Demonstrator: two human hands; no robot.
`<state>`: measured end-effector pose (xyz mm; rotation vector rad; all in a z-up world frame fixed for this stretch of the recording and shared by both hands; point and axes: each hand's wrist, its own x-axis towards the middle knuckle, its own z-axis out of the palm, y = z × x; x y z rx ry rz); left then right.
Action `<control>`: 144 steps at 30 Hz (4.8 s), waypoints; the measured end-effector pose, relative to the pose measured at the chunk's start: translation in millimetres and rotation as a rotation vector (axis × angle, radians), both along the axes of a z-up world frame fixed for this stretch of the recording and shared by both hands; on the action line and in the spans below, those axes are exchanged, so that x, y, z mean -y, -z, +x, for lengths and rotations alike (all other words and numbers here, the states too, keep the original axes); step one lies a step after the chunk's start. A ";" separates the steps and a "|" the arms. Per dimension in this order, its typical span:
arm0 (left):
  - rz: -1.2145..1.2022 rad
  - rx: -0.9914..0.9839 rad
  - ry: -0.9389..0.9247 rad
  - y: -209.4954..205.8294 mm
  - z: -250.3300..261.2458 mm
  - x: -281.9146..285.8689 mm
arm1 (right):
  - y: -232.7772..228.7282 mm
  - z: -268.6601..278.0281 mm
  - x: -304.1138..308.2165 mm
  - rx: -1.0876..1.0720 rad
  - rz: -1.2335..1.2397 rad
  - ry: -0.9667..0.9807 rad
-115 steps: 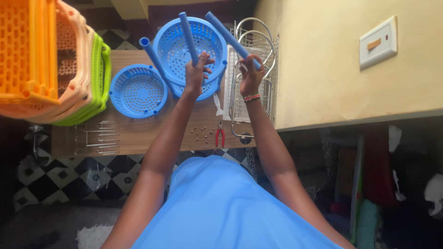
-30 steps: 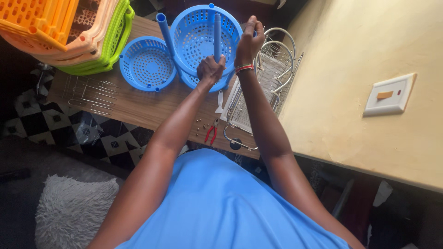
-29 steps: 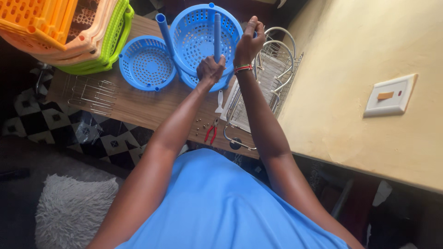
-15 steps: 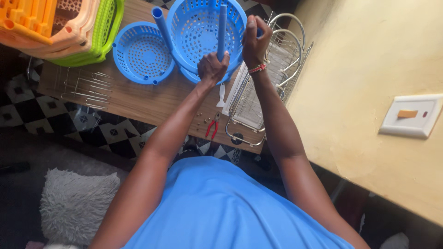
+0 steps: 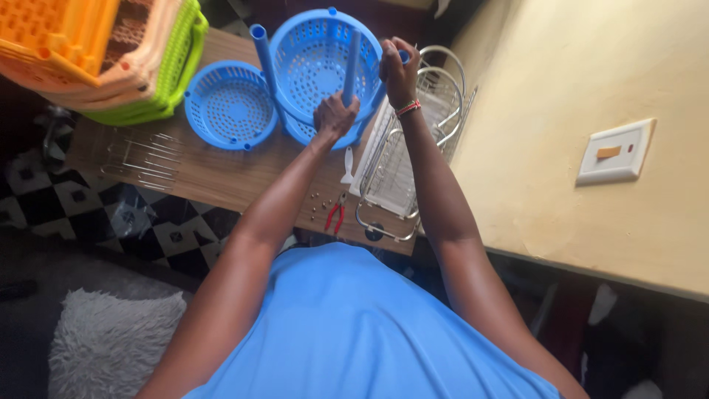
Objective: The person disassembles a blue plastic basket by removing its central support rods, then reassembles it by inserting the rods back into the basket halves and stacking the two halves together. The person handles the basket halves and rods by hand on a wooden table.
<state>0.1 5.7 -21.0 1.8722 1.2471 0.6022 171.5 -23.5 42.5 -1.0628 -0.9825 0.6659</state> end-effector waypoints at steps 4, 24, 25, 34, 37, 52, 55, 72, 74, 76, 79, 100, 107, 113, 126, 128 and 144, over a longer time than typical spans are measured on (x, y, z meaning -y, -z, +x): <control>-0.141 0.489 0.009 15.8 -3.0 -6.8 | -19.5 -7.8 4.1 -0.032 -0.031 0.014; -0.575 0.888 0.274 -202.7 -119.6 -2.3 | -117.7 -119.5 34.4 1.066 0.317 0.154; -0.638 0.899 0.269 -209.2 -124.7 -6.9 | -113.0 -118.8 30.5 1.024 0.270 0.158; -0.101 0.861 0.098 -209.1 -143.3 -120.0 | -82.8 -83.7 -49.7 -0.152 0.109 -0.106; -0.519 1.186 0.157 -166.5 -149.4 -181.5 | -63.7 -69.0 -69.0 -0.229 -0.009 -0.016; 0.278 0.384 0.637 22.6 24.6 -252.7 | 27.3 -12.8 -165.9 -0.586 0.201 0.408; 0.109 0.376 0.631 22.8 39.2 -249.6 | 36.8 -7.2 -173.1 -0.586 0.252 0.473; 0.130 0.147 0.378 30.1 47.2 -245.9 | 12.9 -47.3 -213.2 0.147 -0.086 0.520; 0.120 0.131 0.387 26.8 45.0 -245.6 | -2.5 -62.3 -212.7 0.354 0.035 0.709; 0.147 0.124 0.391 24.1 44.2 -242.5 | -11.1 -71.7 -223.5 0.249 0.081 0.847; 0.105 0.013 0.440 19.8 43.1 -238.7 | -10.5 -70.7 -233.8 0.196 0.067 0.974; 0.167 0.014 0.344 31.7 49.5 -238.9 | -30.6 -58.7 -230.5 0.079 -0.032 0.810; 0.153 0.028 0.358 32.5 46.1 -236.1 | -15.2 -54.7 -225.9 0.303 0.078 0.888; 0.077 -0.002 0.375 27.9 47.9 -234.2 | -13.5 -0.3 -202.0 -0.038 -0.042 -0.016; 0.261 0.286 0.437 33.6 47.6 -262.0 | -23.3 -11.7 -205.2 -0.016 -0.081 0.208; 0.266 0.373 0.414 25.8 36.4 -265.5 | -32.0 -19.3 -192.1 0.167 -0.133 0.362; -0.413 0.986 0.373 -64.5 -128.6 -128.4 | -105.9 -64.3 0.5 0.836 0.039 0.697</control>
